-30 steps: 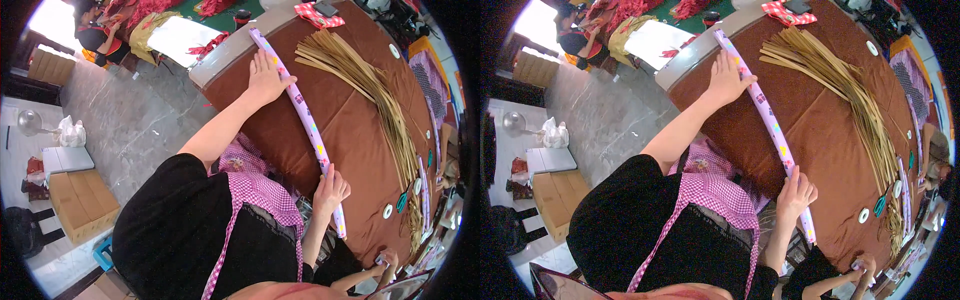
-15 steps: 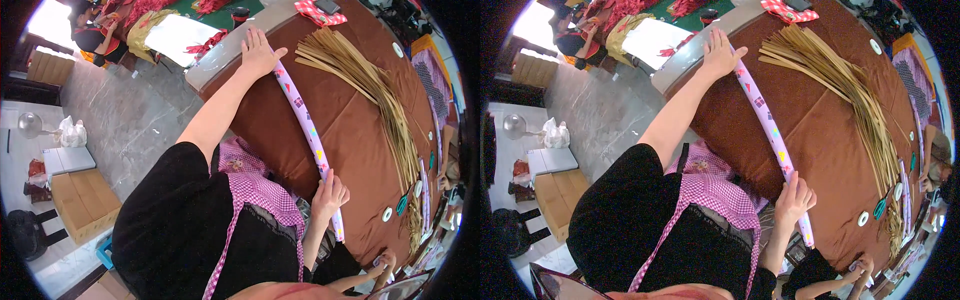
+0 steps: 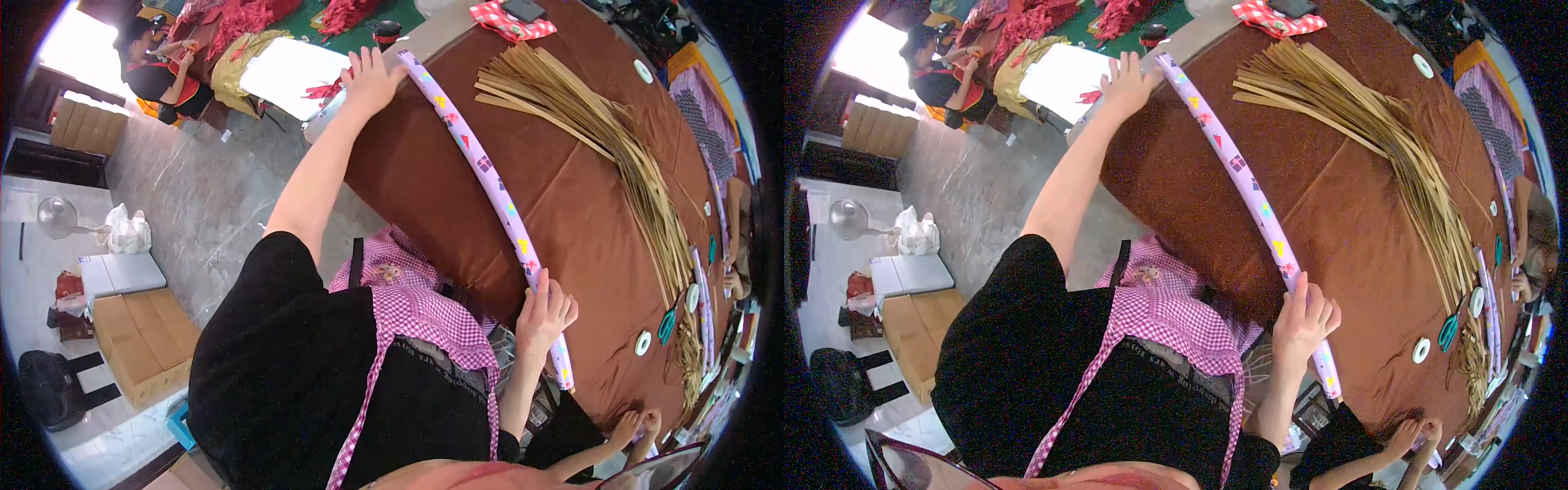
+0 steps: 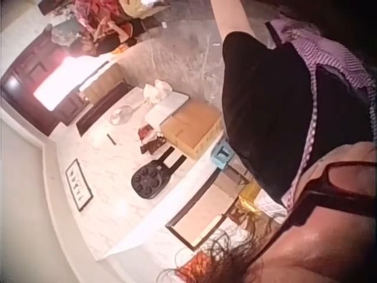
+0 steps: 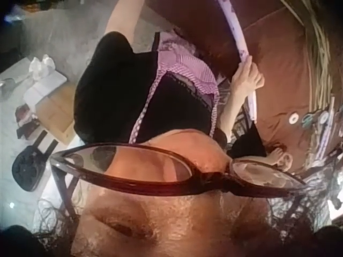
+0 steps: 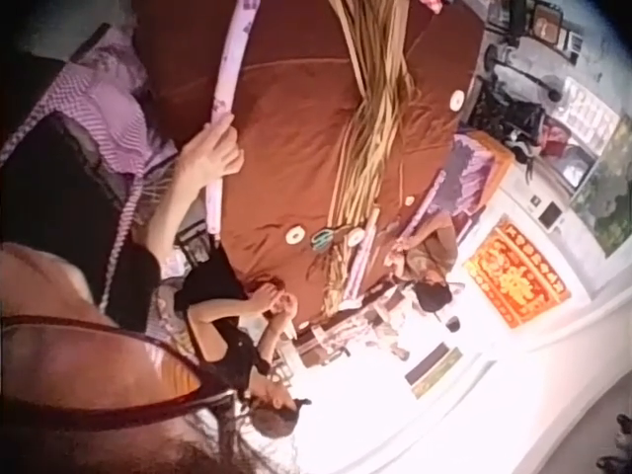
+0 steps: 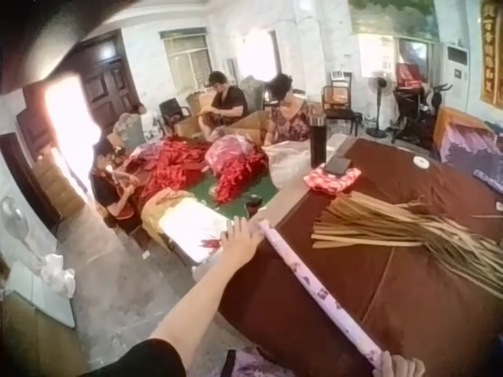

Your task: The person wraps a thin wooden strip in decorative paper by hand, rolling the paper around the strip and securing the edge with tape. They repeat this process with another strip and place the finished rolls into a storage crate.

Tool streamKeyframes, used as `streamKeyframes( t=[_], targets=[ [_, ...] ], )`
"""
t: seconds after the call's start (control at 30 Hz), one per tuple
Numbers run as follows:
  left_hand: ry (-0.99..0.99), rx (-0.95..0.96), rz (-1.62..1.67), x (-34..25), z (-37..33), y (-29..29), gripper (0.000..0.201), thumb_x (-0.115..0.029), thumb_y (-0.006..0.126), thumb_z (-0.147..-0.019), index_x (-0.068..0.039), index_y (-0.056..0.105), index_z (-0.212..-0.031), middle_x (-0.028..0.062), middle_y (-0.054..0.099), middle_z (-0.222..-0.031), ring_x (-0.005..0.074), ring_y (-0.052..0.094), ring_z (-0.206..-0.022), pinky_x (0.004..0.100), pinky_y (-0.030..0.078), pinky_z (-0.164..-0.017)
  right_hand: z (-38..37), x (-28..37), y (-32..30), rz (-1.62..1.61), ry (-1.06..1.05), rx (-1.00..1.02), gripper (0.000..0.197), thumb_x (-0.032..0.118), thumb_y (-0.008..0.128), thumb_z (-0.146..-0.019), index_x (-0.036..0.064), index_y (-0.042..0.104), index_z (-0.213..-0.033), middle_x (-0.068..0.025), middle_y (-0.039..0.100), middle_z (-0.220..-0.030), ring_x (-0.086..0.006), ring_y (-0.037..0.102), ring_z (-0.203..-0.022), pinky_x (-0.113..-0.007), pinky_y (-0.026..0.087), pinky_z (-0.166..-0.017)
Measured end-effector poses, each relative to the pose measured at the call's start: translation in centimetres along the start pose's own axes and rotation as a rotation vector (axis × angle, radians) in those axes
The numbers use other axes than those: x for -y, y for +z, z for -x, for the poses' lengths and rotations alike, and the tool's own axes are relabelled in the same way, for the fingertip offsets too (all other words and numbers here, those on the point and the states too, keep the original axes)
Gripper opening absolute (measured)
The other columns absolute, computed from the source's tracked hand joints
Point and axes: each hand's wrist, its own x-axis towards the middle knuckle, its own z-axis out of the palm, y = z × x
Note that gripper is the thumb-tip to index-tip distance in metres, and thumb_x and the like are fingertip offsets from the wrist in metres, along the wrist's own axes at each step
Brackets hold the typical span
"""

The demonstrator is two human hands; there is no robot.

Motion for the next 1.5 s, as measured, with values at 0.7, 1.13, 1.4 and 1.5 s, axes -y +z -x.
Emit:
streamKeyframes(
  t=[0.7, 1.13, 1.4, 1.5],
  targets=[
    [0.199, 0.378, 0.571, 3.7, -7.2, -1.4, 0.058, -0.054, 0.067, -0.09, -0.006, 0.068, -0.123, 0.0245, 0.06, -0.129, 0.0331, 0.059, -0.118, 0.0399, 0.046, -0.101, -0.5, 0.1, -0.1, -0.035, 0.03, 0.018, 0.046, 0.012, 0.07, -0.087, 0.0066, 0.062, -0.132, -0.0077, 0.062, -0.116, -0.0257, 0.057, -0.106, -0.048, 0.036, -0.105],
    [0.212, 0.102, 0.084, -0.3, -2.8, -1.1, 0.097, -0.071, 0.07, -0.075, -0.023, 0.036, -0.152, 0.0194, 0.054, -0.139, 0.041, 0.056, -0.125, 0.0543, 0.043, -0.101, -0.6, 0.0, -0.3, -0.046, 0.02, 0.045, 0.046, 0.012, 0.069, -0.087, 0.0061, 0.061, -0.133, -0.008, 0.062, -0.116, -0.0265, 0.056, -0.106, -0.048, 0.035, -0.106],
    [0.35, 0.261, 0.171, 1.6, -3.8, -1.6, 0.087, -0.064, 0.071, -0.079, -0.03, 0.038, -0.152, 0.0203, 0.044, -0.149, 0.0439, 0.041, -0.137, 0.0614, 0.033, -0.107, -1.2, -2.4, -0.8, -0.083, -0.044, 0.072, 0.044, 0.01, 0.067, -0.088, 0.0064, 0.062, -0.131, -0.0095, 0.063, -0.115, -0.026, 0.057, -0.108, -0.048, 0.033, -0.109],
    [0.5, 0.139, -0.014, 0.0, -1.1, -2.6, 0.077, -0.058, 0.069, -0.083, -0.034, 0.04, -0.151, 0.0194, 0.034, -0.157, 0.0447, 0.029, -0.145, 0.0634, 0.027, -0.112, -1.0, -5.7, -1.8, -0.073, -0.036, 0.153, 0.043, 0.007, 0.064, -0.088, 0.0052, 0.061, -0.131, -0.0108, 0.064, -0.116, -0.0266, 0.058, -0.111, -0.048, 0.031, -0.112]
  ],
)
